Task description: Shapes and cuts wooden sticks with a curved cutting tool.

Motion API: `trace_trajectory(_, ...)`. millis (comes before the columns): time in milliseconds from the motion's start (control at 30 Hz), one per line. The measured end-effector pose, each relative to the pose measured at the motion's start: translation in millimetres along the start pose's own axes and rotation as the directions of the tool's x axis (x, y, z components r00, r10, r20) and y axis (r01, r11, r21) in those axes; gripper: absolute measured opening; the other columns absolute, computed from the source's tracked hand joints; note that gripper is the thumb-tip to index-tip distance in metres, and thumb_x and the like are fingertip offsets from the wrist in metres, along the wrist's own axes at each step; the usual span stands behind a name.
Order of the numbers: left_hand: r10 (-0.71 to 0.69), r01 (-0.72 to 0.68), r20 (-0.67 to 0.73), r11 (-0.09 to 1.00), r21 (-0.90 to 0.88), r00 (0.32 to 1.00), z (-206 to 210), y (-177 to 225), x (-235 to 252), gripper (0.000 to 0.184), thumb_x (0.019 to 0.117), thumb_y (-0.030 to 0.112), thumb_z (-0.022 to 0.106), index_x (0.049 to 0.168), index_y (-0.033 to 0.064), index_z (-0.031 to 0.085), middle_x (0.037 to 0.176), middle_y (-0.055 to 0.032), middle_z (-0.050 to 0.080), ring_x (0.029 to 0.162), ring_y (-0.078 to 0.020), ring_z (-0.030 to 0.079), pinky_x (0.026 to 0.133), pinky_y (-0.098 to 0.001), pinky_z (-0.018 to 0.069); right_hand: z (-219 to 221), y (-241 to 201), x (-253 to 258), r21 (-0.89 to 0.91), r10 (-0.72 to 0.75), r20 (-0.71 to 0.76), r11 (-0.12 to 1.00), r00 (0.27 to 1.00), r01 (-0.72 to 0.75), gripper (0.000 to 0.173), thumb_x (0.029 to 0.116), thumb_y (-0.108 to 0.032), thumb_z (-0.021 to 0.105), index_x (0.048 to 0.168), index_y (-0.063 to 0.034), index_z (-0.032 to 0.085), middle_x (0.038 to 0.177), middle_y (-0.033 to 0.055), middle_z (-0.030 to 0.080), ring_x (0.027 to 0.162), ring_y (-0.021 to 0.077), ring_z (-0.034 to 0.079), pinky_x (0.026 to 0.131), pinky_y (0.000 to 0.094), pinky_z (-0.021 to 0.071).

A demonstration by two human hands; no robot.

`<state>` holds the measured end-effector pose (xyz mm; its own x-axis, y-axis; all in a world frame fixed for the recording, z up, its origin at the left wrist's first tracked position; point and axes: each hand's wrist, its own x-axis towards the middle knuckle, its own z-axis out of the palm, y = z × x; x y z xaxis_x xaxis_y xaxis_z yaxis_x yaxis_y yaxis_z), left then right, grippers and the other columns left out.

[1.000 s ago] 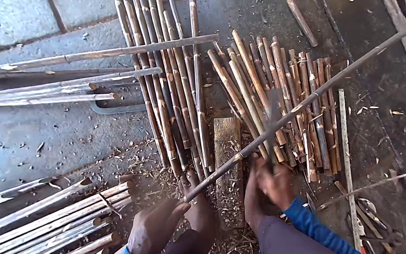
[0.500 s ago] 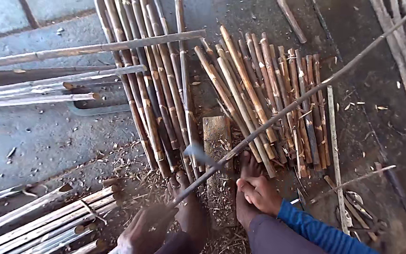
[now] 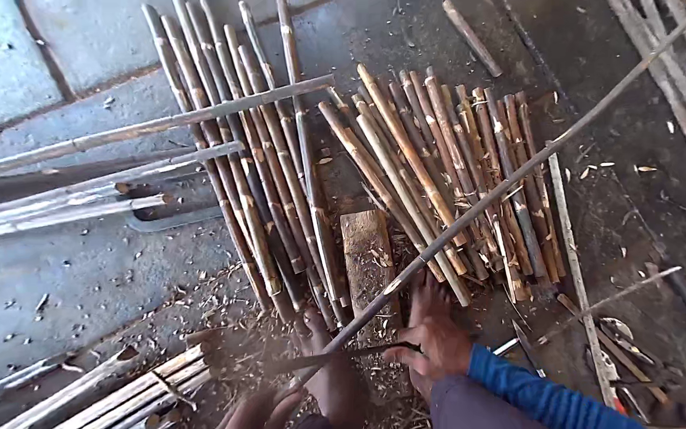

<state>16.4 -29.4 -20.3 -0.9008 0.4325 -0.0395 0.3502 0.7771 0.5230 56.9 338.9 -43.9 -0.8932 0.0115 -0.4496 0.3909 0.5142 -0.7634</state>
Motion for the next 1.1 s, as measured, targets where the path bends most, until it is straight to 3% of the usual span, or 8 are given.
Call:
trace_trajectory(133, -0.022, 0.022, 0.025, 1.0, 0.016, 0.999, -2, 6, 3, 0.044, 0.0962, 0.046, 0.071, 0.093, 0.0019, 0.071, 0.073, -0.0137, 0.07, 0.059, -0.0206, 0.066, 0.054, -0.0385, 0.0538, -25, 6, 14, 0.29, 0.106, -0.213, 0.956, 0.971, -0.041, 0.052, 0.1046, -0.052, 0.049, 0.082, -0.0077, 0.063, 0.059, 0.0019, 0.054, 0.049, 0.013, 0.054, 0.049, 0.0347, 0.0516)
trace_trajectory(233, -0.019, 0.017, 0.072, 1.0, 0.017, 0.997, -3, 5, 7, 0.045, 0.098, 0.047, 0.068, 0.092, 0.0018, 0.072, 0.071, -0.0139, 0.07, 0.058, -0.0214, 0.067, 0.054, -0.0404, 0.0548, -9, 1, -1, -0.008, -0.018, 0.01, 1.0, 1.0, 0.018, 0.064, 0.1032, -0.063, 0.042, 0.088, -0.0088, 0.075, 0.072, 0.0103, 0.068, 0.072, 0.0278, 0.07, 0.069, 0.0569, 0.0567)
trace_trajectory(367, -0.008, 0.007, 0.084, 1.0, 0.014, 0.996, -6, 5, 9, 0.047, 0.1002, 0.048, 0.063, 0.091, 0.0024, 0.071, 0.07, -0.0133, 0.069, 0.056, -0.0209, 0.065, 0.053, -0.0402, 0.053, -26, 10, 10, 0.3, 0.094, -0.282, 0.954, 0.955, -0.005, 0.049, 0.1043, -0.05, 0.052, 0.084, -0.0072, 0.065, 0.059, 0.0024, 0.055, 0.048, 0.0127, 0.054, 0.048, 0.0338, 0.0516)
trace_trajectory(467, -0.003, 0.001, 0.113, 1.0, 0.019, 0.994, -6, 2, 10, 0.048, 0.1012, 0.049, 0.061, 0.09, 0.0026, 0.072, 0.069, -0.0127, 0.069, 0.056, -0.0203, 0.065, 0.052, -0.0403, 0.0532, -8, 6, -3, 0.057, -0.062, -0.003, 0.996, 0.998, 0.062, 0.065, 0.1039, -0.062, 0.042, 0.088, -0.0076, 0.074, 0.066, 0.0091, 0.065, 0.066, 0.0257, 0.067, 0.069, 0.0545, 0.0569)
trace_trajectory(733, 0.031, -0.029, 0.217, 0.999, -0.015, 0.976, -11, 1, 18, 0.052, 0.1064, 0.048, 0.05, 0.089, 0.0038, 0.072, 0.066, -0.0136, 0.069, 0.054, -0.0233, 0.066, 0.05, -0.0445, 0.0523, -7, 8, -7, 0.06, -0.063, 0.018, 0.996, 0.998, 0.062, 0.061, 0.1034, -0.059, 0.047, 0.085, -0.007, 0.072, 0.067, 0.0092, 0.065, 0.066, 0.0256, 0.067, 0.065, 0.0532, 0.0553)
trace_trajectory(867, 0.018, -0.021, 0.286, 1.0, 0.007, 0.958, -16, 8, 23, 0.057, 0.1083, 0.05, 0.043, 0.089, 0.0038, 0.071, 0.063, -0.0136, 0.065, 0.052, -0.0258, 0.064, 0.047, -0.048, 0.0489, -20, 14, 4, 0.473, 0.169, -0.248, 0.881, 0.954, -0.033, 0.049, 0.1047, -0.049, 0.051, 0.083, -0.0064, 0.063, 0.057, 0.0018, 0.052, 0.046, 0.0115, 0.051, 0.046, 0.0319, 0.05)
trace_trajectory(1000, 0.019, -0.023, 0.338, 1.0, 0.008, 0.941, -10, 1, 25, 0.062, 0.1091, 0.051, 0.038, 0.088, 0.0032, 0.071, 0.062, -0.0141, 0.066, 0.052, -0.0272, 0.065, 0.048, -0.0499, 0.0503, -6, 7, -7, 0.12, 0.005, 0.018, 0.993, 1.0, -0.007, 0.065, 0.1035, -0.062, 0.043, 0.087, -0.0074, 0.075, 0.07, 0.0094, 0.067, 0.07, 0.0253, 0.068, 0.071, 0.0533, 0.0569)
trace_trajectory(1100, 0.028, -0.017, 0.347, 0.999, -0.036, 0.937, -11, -4, 21, 0.06, 0.109, 0.051, 0.039, 0.09, 0.0038, 0.072, 0.062, -0.0127, 0.066, 0.051, -0.0242, 0.064, 0.048, -0.0478, 0.0507, -18, 16, 3, 0.473, 0.191, -0.255, 0.88, 0.948, -0.049, 0.051, 0.1026, -0.052, 0.053, 0.079, -0.008, 0.062, 0.056, 0.0003, 0.051, 0.047, 0.0111, 0.05, 0.047, 0.0322, 0.0481)
